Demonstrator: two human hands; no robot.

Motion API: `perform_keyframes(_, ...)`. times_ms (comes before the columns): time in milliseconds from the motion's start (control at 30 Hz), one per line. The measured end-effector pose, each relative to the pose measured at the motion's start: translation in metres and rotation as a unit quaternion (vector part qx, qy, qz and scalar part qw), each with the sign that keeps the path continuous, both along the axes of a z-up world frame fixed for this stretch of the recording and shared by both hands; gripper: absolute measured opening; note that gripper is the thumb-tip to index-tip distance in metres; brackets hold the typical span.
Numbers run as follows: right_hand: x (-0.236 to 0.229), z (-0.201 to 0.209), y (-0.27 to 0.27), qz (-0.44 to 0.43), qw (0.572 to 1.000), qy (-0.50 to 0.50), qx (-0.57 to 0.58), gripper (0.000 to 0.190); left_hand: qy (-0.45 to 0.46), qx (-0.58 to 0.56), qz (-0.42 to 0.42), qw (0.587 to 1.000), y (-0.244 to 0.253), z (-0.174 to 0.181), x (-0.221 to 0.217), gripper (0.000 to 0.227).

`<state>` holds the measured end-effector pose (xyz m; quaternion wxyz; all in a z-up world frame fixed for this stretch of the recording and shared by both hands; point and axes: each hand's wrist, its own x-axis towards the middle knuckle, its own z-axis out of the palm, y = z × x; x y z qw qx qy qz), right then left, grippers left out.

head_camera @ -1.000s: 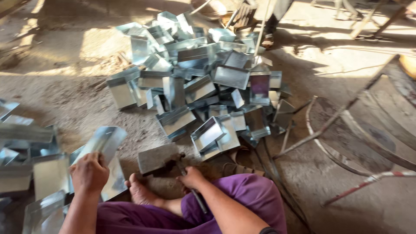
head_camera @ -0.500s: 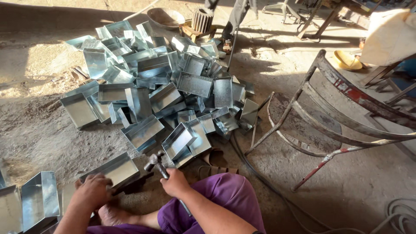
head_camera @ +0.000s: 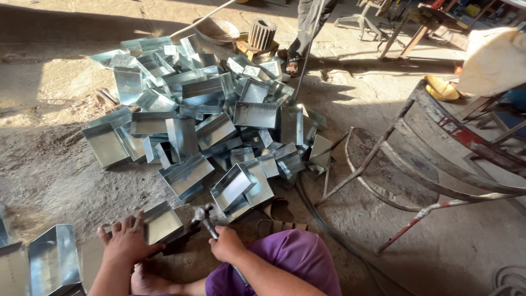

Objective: The person sits cross-legged on the floor and repeatedly hammers small rectangular metal boxes against a wooden block. They pick up each box, strike it with a hammer to shape or flatten it, and place it back into a pile.

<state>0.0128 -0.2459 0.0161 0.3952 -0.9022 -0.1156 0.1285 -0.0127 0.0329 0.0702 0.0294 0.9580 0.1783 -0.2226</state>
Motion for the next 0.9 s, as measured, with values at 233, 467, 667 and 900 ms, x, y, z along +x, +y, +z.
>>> perform_keyframes(233, 0.011, -0.004, 0.004, -0.005, 1.0, -0.003, -0.015, 0.024, -0.087, -0.022, -0.028, 0.996, -0.001, 0.005, -0.008, 0.125)
perform_keyframes(467, 0.006, 0.035, -0.006, 0.03, 0.999, -0.021, 0.003, 0.027, -0.161, -0.04, -0.028, 0.986, 0.001, 0.011, -0.014, 0.129)
perform_keyframes(667, -0.002, 0.12, -0.012, 0.053, 0.975, -0.154, 0.15, 0.033, -0.158, -0.046, -0.036, 0.986, 0.004, 0.008, -0.014, 0.128)
perform_keyframes(900, -0.017, 0.144, -0.001, 0.024, 0.912, -0.363, 0.187, 0.029, -0.142, -0.047, -0.056, 0.987, 0.004, 0.009, -0.011, 0.125)
